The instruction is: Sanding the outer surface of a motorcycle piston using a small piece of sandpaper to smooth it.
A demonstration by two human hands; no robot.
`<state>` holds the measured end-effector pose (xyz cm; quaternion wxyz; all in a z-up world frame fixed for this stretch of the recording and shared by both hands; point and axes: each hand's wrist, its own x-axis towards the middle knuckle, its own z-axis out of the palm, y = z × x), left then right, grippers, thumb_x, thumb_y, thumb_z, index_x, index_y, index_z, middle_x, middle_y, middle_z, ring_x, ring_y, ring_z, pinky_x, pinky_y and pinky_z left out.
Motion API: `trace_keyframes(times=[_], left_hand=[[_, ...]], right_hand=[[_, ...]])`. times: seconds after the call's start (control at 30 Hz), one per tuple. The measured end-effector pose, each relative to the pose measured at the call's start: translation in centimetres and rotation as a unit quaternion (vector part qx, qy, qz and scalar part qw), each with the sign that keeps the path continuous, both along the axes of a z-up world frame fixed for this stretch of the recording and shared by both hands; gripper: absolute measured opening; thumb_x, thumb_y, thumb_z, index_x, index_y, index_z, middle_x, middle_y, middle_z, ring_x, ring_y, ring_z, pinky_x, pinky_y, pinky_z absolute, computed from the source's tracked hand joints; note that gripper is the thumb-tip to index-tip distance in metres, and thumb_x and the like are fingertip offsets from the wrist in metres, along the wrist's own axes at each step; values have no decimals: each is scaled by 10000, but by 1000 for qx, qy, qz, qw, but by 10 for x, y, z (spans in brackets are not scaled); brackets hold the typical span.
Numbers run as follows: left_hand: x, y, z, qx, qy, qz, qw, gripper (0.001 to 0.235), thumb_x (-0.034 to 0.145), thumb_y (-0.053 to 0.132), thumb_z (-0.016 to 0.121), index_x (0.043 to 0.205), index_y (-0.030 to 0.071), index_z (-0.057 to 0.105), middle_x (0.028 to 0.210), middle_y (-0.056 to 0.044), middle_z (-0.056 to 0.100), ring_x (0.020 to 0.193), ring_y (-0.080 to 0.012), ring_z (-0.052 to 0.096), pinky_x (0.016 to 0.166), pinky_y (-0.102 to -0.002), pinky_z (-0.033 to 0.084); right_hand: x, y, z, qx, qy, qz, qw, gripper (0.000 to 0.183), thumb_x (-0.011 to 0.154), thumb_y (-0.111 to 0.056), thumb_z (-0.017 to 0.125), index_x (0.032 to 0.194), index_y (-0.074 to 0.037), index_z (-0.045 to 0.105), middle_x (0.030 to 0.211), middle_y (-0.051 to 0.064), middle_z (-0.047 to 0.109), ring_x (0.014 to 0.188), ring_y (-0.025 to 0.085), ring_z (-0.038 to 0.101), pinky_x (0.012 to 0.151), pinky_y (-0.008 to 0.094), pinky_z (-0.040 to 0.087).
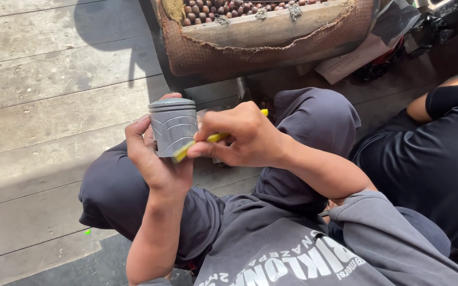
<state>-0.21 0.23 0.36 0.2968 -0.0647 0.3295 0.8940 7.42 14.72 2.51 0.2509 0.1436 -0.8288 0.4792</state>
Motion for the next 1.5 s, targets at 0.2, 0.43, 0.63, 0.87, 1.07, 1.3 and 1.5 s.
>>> trace_keyframes(times=[0.2, 0.43, 0.63, 0.87, 1.07, 1.3, 1.5], left_hand=[[-3, 9, -6, -22, 11, -23, 999, 617, 837, 452, 507, 1254, 15, 630, 755, -184, 621, 553, -289, 606, 427, -349, 415], [3, 22, -19, -31, 36, 4, 999, 553, 863, 455, 521, 1210, 51, 668, 759, -173, 667, 575, -296, 665, 410, -348, 403], [4, 21, -26, 63, 107, 11, 992, 451, 953, 306, 455, 1218, 11, 669, 1212, -90, 662, 1092, -194, 572, 960, -302, 408], [8, 27, -28, -56, 182, 33, 981, 422, 943, 356, 461, 1230, 128, 669, 851, -124, 676, 642, -197, 608, 513, -297, 424], [17, 18, -7, -131, 320, 105, 932, 389, 956, 285, 481, 1219, 94, 695, 1075, -75, 652, 962, -135, 569, 882, -274, 521], [13, 11, -11, -155, 364, 87, 914, 411, 964, 324, 465, 1256, 113, 663, 1050, -91, 634, 986, -151, 560, 952, -325, 528], [18, 13, -9, -176, 370, 102, 907, 403, 966, 328, 467, 1231, 108, 674, 1109, -82, 648, 1012, -141, 554, 998, -314, 502]], right_hand=[[-6, 20, 2, 44, 18, -67, 997, 130, 966, -150, 767, 891, -67, 702, 576, 58, 603, 448, 235, 560, 482, 305, 454], [2, 37, -6, 66, -15, -32, 997, 155, 957, -201, 833, 908, -84, 744, 525, -1, 539, 441, 133, 482, 486, 287, 413], [5, 36, -4, 41, -62, 14, 997, 118, 877, -134, 830, 858, -86, 724, 370, -81, 542, 367, 60, 552, 516, 173, 449], [4, 42, -3, 80, -48, -40, 995, 191, 923, -204, 851, 867, -74, 723, 621, 46, 669, 462, 192, 560, 510, 289, 425], [11, 28, 2, 82, -26, -40, 996, 175, 902, -154, 864, 856, -58, 726, 605, 63, 641, 434, 213, 551, 497, 302, 439], [12, 14, 13, 108, 3, -46, 993, 209, 914, -245, 806, 797, -102, 708, 561, 68, 617, 427, 274, 576, 483, 319, 460], [9, 39, 1, 123, 8, -98, 988, 188, 966, -223, 804, 880, -84, 712, 638, 62, 673, 453, 257, 601, 488, 309, 461]])
